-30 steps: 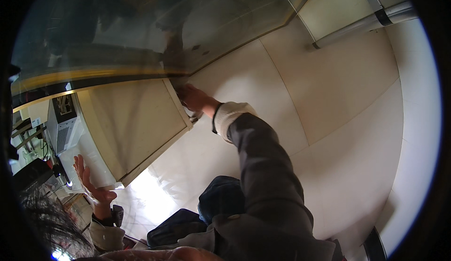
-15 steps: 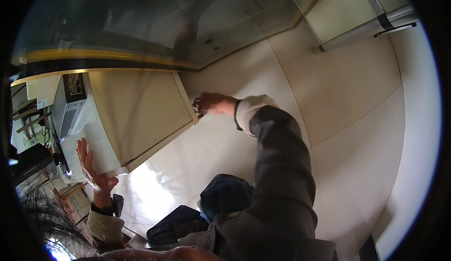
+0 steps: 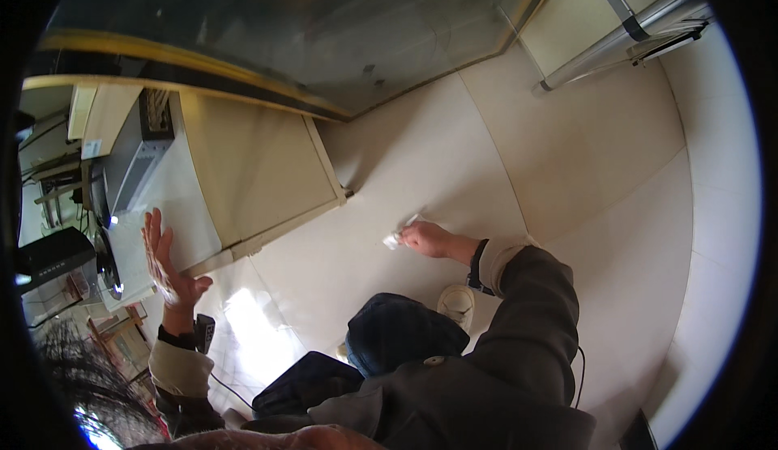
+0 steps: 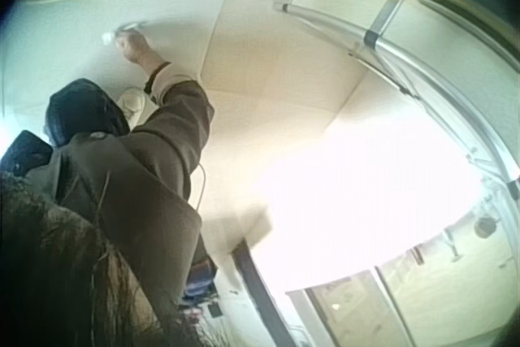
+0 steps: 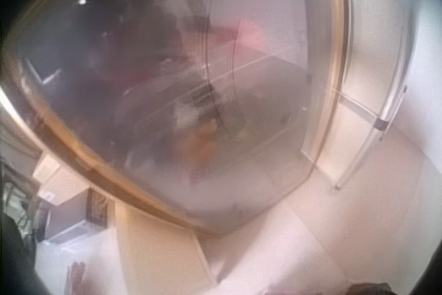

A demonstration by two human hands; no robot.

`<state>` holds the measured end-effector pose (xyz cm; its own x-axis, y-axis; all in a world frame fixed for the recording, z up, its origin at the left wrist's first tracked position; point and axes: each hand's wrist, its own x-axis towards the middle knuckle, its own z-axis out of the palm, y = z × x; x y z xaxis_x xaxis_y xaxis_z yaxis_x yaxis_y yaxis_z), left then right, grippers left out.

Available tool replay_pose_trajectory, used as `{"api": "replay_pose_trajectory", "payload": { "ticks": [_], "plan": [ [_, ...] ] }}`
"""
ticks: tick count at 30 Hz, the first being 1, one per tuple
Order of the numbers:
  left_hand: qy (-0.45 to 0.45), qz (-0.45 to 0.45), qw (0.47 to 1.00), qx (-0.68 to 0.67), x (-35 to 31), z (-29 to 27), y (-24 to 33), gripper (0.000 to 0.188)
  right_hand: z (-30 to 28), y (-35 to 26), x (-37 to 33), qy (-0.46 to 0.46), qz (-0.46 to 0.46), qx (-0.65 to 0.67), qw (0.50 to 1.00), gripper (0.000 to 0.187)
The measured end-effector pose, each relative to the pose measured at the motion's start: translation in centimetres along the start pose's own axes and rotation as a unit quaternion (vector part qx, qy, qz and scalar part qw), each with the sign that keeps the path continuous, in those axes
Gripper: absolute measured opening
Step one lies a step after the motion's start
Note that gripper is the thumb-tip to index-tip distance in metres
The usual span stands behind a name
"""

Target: The person retrieves a wipe, then kneels and wipes the floor and the base of a white cabinet and a wooden table. The person moves around the room to clean different floor areas and furniture edges.

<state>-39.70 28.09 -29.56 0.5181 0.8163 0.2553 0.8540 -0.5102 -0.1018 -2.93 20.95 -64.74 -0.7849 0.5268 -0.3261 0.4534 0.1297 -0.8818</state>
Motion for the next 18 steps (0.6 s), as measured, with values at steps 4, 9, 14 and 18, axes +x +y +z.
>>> {"api": "replay_pose_trajectory", "payload": {
  "ticks": [4, 9, 14, 18],
  "plan": [
    [0.023, 0.005, 1.0, 0.001, 0.0, 0.4, 0.1, 0.09, -0.5, -2.1, -0.9, 0.119, 0.087, 0.652, 0.744, 0.028],
    [0.048, 0.002, 0.999, 0.003, 0.1, 0.6, 0.2, 0.09, -1.7, -3.0, -1.1, 0.144, 0.061, 0.753, 0.639, 0.041],
    [0.058, 0.003, 0.998, 0.002, 0.2, 0.6, 0.3, 0.09, -2.3, -2.5, -1.3, 0.154, 0.019, 0.762, 0.628, 0.045],
    [0.064, 0.002, 0.998, -0.007, 0.2, 0.5, 0.4, 0.09, -1.4, -1.2, -0.6, 0.163, 0.046, 0.737, 0.655, 0.046]
  ]
}}
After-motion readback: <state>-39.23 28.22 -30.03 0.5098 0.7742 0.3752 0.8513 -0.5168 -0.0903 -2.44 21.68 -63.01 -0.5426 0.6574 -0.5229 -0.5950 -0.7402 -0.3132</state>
